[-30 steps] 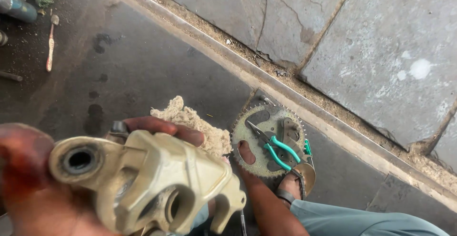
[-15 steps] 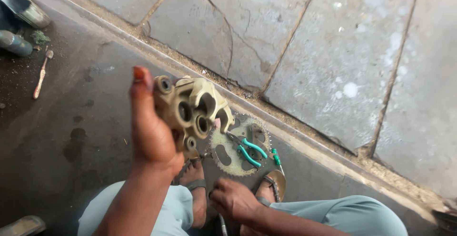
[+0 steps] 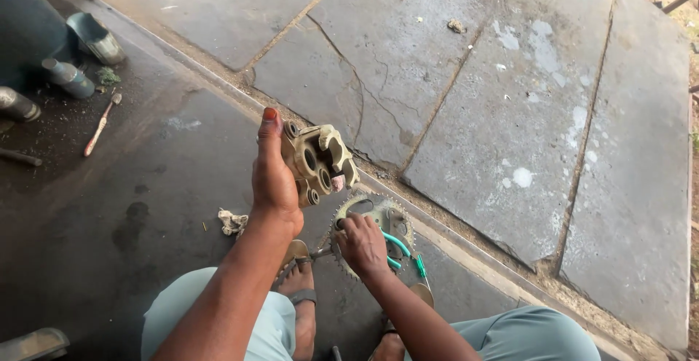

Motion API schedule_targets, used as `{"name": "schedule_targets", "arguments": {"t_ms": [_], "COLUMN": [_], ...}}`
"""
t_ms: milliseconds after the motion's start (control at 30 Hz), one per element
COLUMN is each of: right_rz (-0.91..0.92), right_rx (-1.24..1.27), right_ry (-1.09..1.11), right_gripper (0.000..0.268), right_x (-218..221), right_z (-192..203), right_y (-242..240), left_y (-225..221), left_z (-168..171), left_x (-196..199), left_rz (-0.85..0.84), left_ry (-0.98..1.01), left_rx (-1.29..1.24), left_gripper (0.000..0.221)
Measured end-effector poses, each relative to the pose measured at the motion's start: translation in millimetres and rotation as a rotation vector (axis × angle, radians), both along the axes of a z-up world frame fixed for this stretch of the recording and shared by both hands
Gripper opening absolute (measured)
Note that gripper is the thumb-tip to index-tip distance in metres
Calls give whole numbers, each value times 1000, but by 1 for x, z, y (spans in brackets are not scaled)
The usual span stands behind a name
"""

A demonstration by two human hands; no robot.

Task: The person sits on the ground and cleans a motorcycle brake caliper. They wipe the caliper with a cloth, use pliers to pick at and remove material from the caliper's piston cavities, and finish by working on it with a screwdriver.

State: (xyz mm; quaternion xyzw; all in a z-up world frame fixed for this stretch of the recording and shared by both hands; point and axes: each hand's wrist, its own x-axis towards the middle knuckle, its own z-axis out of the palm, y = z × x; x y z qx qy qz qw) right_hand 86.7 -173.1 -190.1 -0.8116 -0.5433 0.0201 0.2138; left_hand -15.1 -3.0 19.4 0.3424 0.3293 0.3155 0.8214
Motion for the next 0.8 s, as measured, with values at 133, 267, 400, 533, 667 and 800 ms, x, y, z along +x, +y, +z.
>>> {"name": "schedule_targets", "arguments": {"t_ms": [133, 267, 400, 533, 667, 800], "right_rz": [-187, -167, -89, -113, -466, -576], "right_rx": [-359, -477, -565, -424, -415, -31], "right_ry": [136, -20, -125, -109, 490, 1584], "right_gripper": [34, 47, 71, 63, 44, 46], "right_x": [7, 20, 32, 37, 54, 39], "right_z": [28, 31, 22, 27, 60, 108], "right_y": [-5, -41, -55, -50, -61, -93], "left_y": [2, 3, 1, -1, 1, 8], "left_z": [-3, -1, -8, -5, -1, -17], "left_x": [-3, -6, -4, -12, -13, -6], "left_rz": [-40, -78, -149, -213, -136, -21], "left_ry": [40, -39, -313, -493, -416, -115], "left_rx": [-10, -14, -3, -36, -28, 111], "left_gripper": [97, 94, 81, 76, 75, 64]}}
